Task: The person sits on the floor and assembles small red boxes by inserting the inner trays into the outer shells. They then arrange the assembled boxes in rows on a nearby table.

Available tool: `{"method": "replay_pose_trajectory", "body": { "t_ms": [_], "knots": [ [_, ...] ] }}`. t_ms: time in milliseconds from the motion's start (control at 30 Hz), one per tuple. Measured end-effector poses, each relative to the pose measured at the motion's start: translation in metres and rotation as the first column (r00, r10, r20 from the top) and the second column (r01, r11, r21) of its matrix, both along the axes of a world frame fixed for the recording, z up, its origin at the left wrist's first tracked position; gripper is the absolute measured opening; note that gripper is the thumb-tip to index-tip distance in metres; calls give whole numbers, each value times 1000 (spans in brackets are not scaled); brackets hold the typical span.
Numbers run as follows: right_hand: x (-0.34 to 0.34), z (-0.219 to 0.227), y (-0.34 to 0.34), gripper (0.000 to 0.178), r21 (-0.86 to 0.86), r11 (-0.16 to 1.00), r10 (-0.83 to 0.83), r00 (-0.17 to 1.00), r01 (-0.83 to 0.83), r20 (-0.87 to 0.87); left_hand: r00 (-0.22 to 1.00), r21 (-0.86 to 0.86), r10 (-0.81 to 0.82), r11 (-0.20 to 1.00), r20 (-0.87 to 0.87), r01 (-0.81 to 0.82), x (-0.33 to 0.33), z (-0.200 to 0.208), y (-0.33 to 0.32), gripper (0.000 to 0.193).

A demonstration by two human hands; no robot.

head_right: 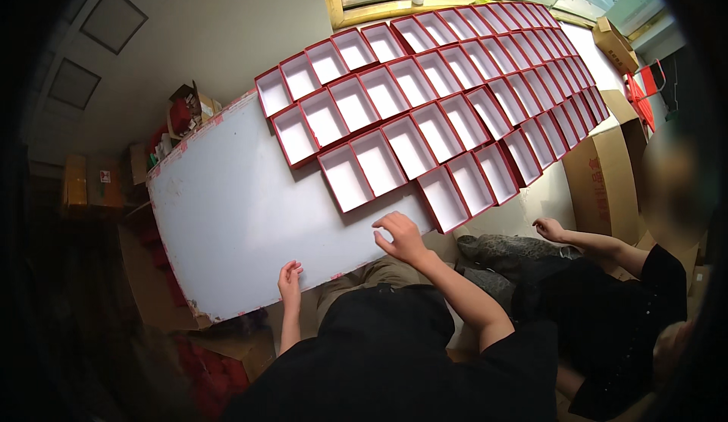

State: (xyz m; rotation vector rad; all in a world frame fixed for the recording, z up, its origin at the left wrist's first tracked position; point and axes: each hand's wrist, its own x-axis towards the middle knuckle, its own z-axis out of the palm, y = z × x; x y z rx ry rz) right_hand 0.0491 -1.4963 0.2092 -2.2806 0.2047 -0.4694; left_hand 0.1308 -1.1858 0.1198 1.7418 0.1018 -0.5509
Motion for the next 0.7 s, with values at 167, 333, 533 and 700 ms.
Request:
{"method": "replay_pose_trajectory", "body": {
  "t_ms": [167,333,533,700],
  "knots": [
    [43,-21,199,36,129,512,834,456,-849,-311,628,58,778,625,35,-778,-62,-9,130,25],
    [31,-27,344,50,85,-78,822,-112,-993,-559,336,210,941,336,-36,-918,-241,-92,229,22],
    [36,-65,446,45,186,-204,578,-271,-961,-770,-224,328,866,-75,-447,-942,-409,-98,233,16],
    [73,-81,522,34,119,-352,573,-314,-929,-757,-431,377,612,-224,-664,-899,-464,-114,245,34]
  ]
}}
